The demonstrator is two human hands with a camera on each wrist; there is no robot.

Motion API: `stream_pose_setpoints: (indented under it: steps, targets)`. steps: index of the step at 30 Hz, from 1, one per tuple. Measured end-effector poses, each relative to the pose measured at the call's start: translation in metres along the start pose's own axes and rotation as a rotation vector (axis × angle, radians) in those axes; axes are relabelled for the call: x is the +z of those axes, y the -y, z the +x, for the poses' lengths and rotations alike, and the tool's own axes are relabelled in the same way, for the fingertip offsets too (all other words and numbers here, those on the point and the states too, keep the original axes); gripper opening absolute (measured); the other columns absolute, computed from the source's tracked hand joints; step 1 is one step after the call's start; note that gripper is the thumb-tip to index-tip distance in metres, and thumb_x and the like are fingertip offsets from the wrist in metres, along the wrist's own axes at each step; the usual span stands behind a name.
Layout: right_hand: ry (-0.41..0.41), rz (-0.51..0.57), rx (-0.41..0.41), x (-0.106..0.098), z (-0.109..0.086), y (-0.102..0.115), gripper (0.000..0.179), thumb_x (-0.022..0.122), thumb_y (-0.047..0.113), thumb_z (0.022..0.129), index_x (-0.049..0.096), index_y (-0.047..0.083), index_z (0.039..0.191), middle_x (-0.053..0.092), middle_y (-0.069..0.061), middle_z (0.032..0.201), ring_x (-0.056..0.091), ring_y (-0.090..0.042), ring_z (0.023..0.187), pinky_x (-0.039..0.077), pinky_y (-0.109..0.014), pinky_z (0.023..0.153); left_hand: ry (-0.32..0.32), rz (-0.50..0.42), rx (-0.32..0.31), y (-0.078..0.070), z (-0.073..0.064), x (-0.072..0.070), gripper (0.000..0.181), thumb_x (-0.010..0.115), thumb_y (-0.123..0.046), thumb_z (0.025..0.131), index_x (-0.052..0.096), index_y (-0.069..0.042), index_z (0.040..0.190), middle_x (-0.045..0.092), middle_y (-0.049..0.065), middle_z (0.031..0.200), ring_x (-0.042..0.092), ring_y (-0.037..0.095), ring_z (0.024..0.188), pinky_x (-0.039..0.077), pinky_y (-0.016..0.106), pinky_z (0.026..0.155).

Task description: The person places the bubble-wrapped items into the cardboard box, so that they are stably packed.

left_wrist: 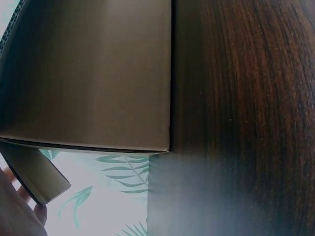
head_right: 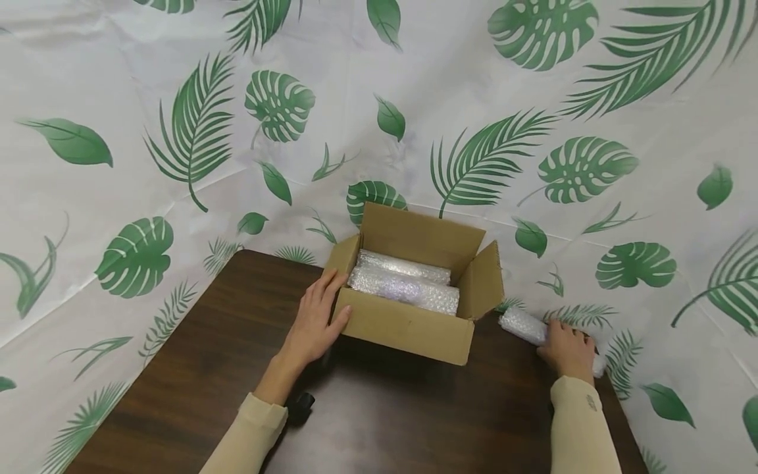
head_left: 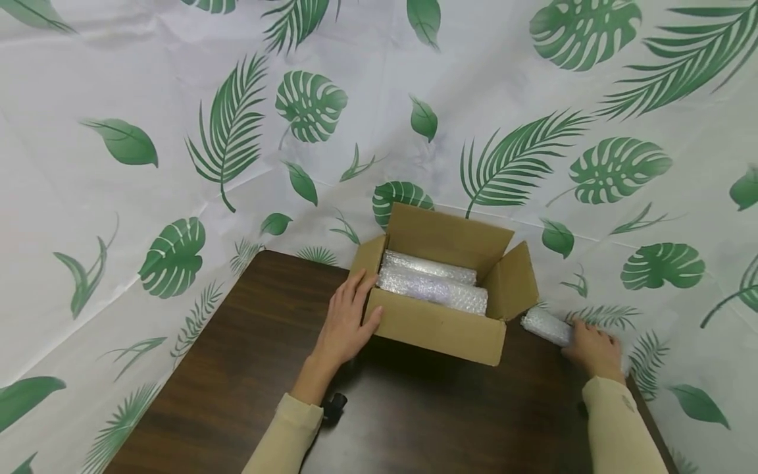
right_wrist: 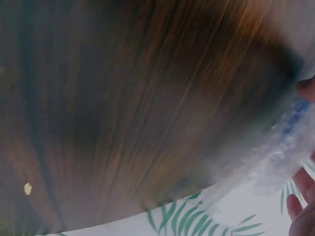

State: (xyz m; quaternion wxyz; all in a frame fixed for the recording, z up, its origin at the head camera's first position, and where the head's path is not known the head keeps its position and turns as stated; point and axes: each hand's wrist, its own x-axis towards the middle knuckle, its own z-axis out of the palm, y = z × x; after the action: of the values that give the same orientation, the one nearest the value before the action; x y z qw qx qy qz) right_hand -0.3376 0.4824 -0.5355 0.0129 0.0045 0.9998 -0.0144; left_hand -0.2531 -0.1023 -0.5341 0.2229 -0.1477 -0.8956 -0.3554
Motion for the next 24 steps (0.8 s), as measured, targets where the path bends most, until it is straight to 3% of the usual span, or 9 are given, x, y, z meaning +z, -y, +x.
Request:
stream_pose_setpoints:
  steps: [7,14,24]
  targets:
    - [-0.052,0.066,0.013,-0.016,-0.004,-0.006,0.069,0.078,0.029,0.093,0.049,-0.003,0.146,0.051,-0.043,0.14,0.048,-0.069,0.123,0.039,-0.084,0.091,-0.016,-0.008,-0.004,0.001,0.002,0.002,0.064,0.05,-0.048,0.108,0.039,-0.023,0.165,0.032,0.012,0.173,0.039,0.041,0.15,0.035,0.065,0.121]
    - [-0.252,0.104,-0.03,-0.042,-0.01,0.004,0.068,0.078,0.03,0.096,0.05,-0.001,0.15,0.053,-0.042,0.138,0.054,-0.065,0.119,0.045,-0.078,0.089,-0.02,-0.023,-0.007,0.001,0.003,0.004,0.064,0.052,-0.047,0.107,0.039,-0.023,0.165,0.032,0.012,0.173,0.038,0.041,0.151,0.033,0.066,0.122]
    - [-0.399,0.16,-0.011,-0.093,-0.021,0.031,0.077,0.074,0.039,0.102,0.041,0.006,0.164,0.052,-0.039,0.142,0.052,-0.061,0.122,0.044,-0.08,0.093,-0.001,-0.035,-0.017,-0.002,0.003,0.006,0.064,0.051,-0.047,0.109,0.037,-0.024,0.166,0.031,0.013,0.174,0.036,0.042,0.153,0.032,0.066,0.123]
